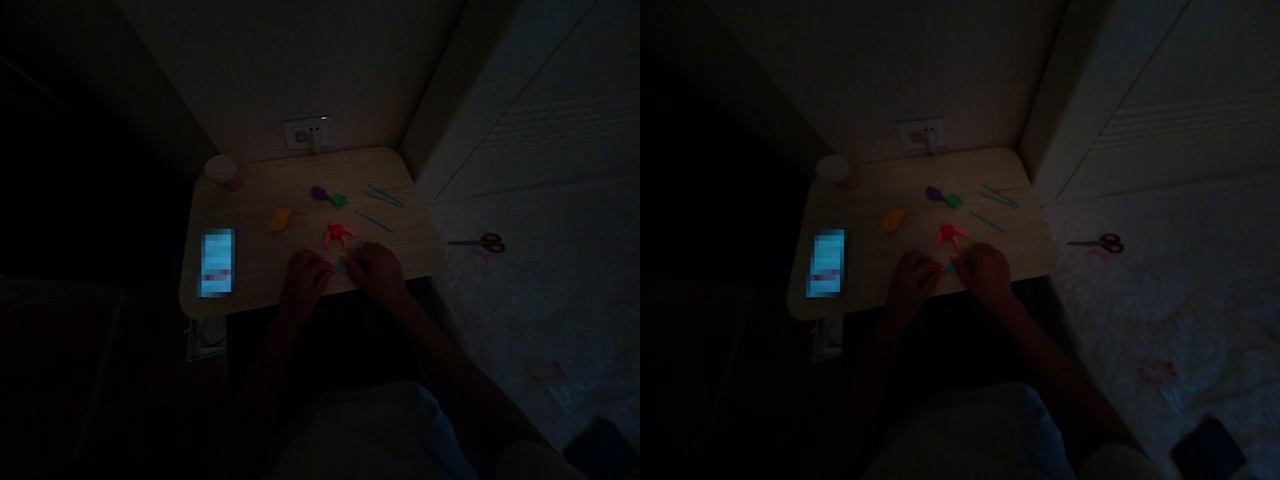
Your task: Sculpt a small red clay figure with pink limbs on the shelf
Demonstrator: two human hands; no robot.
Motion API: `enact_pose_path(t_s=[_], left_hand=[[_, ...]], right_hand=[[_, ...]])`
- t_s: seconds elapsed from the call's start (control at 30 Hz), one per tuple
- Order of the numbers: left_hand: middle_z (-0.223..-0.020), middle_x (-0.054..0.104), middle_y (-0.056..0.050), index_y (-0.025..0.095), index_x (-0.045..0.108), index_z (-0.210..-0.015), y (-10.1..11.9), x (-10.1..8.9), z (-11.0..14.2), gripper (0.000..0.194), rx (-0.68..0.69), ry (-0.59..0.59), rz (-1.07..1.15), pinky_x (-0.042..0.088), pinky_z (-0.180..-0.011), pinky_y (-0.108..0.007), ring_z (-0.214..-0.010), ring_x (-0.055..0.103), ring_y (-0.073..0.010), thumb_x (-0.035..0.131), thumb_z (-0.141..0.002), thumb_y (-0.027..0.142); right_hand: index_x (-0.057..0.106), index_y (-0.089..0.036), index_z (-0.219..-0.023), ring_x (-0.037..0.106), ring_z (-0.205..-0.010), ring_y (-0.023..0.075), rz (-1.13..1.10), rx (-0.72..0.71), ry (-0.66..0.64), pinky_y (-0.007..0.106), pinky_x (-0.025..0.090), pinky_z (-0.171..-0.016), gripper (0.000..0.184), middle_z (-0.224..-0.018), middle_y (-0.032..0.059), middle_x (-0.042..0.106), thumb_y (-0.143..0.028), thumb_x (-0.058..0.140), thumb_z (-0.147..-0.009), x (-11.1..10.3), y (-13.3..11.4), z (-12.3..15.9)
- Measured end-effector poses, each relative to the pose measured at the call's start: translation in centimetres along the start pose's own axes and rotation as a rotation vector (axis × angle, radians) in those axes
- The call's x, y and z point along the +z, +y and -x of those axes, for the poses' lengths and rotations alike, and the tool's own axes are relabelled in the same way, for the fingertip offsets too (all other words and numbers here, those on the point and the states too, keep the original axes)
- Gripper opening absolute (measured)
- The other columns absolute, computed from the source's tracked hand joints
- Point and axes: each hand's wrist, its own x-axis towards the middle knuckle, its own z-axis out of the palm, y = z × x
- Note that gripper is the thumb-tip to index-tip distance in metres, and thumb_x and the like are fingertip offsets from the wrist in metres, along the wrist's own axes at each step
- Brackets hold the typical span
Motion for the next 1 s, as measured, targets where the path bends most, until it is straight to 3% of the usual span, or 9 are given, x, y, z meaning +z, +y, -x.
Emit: enact_pose_path(t_s=[1.0], left_hand=[[-0.094, 0.065, -0.005, 0.019, 0.071, -0.09, 0.05, -0.06, -0.09, 0.002, -0.001, -0.009, -0.005, 0.051, -0.089, -0.04, -0.094, 0.06, -0.0226, 0.072, -0.091, 0.02]], right_hand=[[0.073, -0.02, -0.078, 0.065, -0.086, 0.0255, -0.023, 0.069, -0.014, 0.035, 0.044, -0.078, 0.022, -0.085, 0.0087, 0.072, -0.032, 0.067, -0.095, 0.62, -0.91, -0.14]])
